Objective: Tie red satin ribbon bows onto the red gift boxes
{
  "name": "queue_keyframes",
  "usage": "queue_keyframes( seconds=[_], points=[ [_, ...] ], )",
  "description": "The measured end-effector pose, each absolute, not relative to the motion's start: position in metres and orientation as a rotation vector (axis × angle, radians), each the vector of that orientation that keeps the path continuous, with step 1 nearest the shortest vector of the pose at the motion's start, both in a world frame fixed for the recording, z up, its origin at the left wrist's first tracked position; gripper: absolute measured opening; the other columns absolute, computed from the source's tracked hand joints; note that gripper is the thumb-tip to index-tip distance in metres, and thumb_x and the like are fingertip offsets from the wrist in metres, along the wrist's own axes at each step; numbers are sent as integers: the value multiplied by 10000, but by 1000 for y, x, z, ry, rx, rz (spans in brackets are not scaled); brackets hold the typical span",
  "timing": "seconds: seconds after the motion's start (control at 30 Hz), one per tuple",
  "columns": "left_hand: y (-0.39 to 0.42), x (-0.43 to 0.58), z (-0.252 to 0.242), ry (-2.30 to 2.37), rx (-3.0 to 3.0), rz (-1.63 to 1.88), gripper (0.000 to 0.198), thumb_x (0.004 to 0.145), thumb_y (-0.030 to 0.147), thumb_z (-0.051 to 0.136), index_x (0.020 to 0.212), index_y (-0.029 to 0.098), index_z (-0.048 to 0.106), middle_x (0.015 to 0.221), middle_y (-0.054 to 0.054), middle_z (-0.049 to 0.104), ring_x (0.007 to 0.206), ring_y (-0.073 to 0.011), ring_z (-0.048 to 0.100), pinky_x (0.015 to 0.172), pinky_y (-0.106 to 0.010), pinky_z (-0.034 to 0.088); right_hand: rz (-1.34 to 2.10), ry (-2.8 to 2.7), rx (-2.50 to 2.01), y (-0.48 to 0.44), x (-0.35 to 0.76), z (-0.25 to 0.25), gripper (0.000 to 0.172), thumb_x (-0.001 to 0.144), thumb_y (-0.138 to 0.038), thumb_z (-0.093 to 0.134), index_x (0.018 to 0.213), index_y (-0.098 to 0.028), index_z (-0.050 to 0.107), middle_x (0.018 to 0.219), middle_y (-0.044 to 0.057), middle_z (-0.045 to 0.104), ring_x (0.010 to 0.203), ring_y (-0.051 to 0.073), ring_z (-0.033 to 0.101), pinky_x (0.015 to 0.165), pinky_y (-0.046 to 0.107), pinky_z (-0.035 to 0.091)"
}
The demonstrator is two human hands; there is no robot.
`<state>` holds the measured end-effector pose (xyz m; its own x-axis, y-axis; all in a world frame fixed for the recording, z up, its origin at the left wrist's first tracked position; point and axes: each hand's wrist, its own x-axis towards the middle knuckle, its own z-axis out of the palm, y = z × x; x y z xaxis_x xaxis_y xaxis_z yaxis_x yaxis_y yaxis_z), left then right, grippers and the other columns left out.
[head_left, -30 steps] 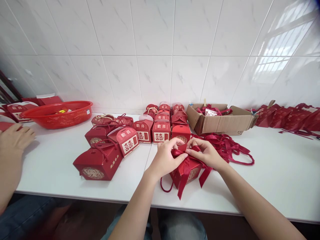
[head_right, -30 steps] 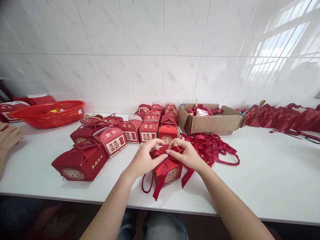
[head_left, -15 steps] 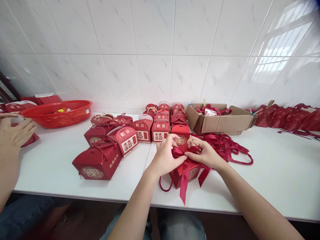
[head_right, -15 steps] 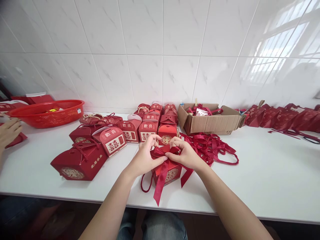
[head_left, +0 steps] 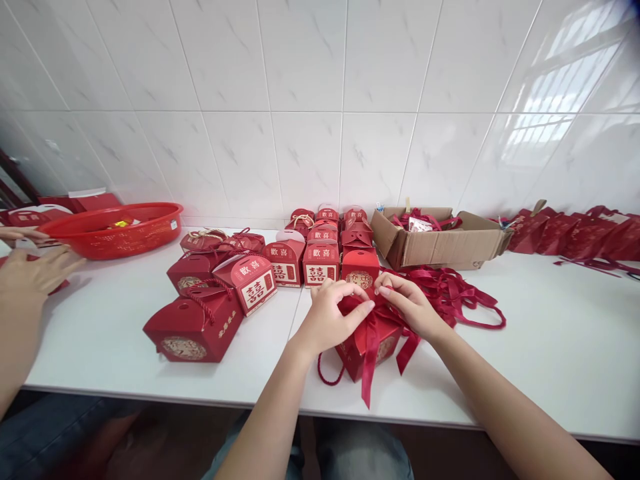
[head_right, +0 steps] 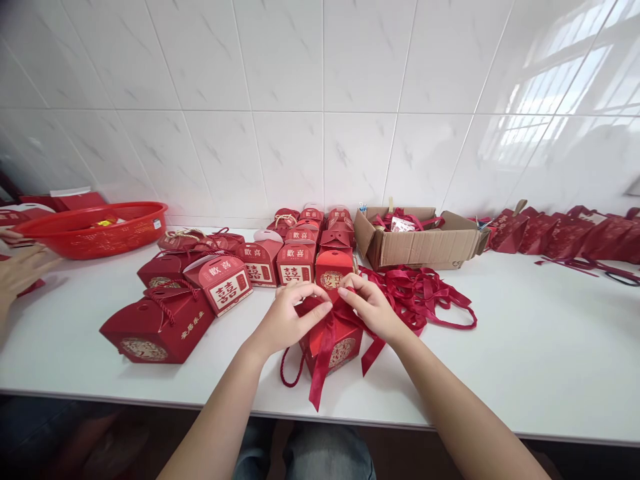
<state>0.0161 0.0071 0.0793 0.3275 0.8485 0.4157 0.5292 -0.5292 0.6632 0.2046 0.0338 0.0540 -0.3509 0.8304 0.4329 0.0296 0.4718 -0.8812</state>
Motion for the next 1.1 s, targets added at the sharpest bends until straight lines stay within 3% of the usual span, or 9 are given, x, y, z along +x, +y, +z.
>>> queue_keyframes(
  seconds=[0.1,0.23,0.53,0.63,0.87,1.1],
  points=[
    [8,22,78,1264,2131,1121,224,837,418,568,787,254,712,797,-7,693,848,-212,563,898,-399,367,1010,-1711,-709,34,203,54,313,886,-407,523,679,-203,408,772,0,425,693,136,384,677,287,362],
    [9,27,77,1317,2100,1108,155,732,406,698,756,261,750,730,-10,685,829,-218,559,861,-387,387,952,-1721,-718,33,202,54,315,891,-419,514,671,-200,459,761,2,449,707,144,413,693,290,361],
    [11,26,74,1276,2082,1068,182,741,416,681,668,261,743,699,-17,678,857,-231,552,943,-439,342,850,-1671,-768,36,204,52,325,896,-444,506,688,-197,538,723,5,456,660,139,401,656,289,361],
    [13,25,71,1252,2073,1055,190,749,410,673,661,253,734,725,-12,696,842,-222,563,966,-448,322,902,-1642,-773,38,205,50,324,890,-446,514,684,-197,546,702,-4,443,638,133,396,637,284,361],
    [17,23,68,1207,2022,1060,199,749,414,670,677,238,731,729,-22,695,828,-212,566,809,-360,415,859,-1590,-754,45,204,45,338,858,-442,554,629,-194,534,764,17,478,711,153,453,719,309,388],
    [18,22,68,1200,2069,1061,204,755,403,668,648,235,714,692,-11,685,801,-204,557,826,-360,399,940,-1535,-752,52,205,39,341,824,-444,587,604,-197,505,748,18,454,708,156,436,708,311,389]
  ],
)
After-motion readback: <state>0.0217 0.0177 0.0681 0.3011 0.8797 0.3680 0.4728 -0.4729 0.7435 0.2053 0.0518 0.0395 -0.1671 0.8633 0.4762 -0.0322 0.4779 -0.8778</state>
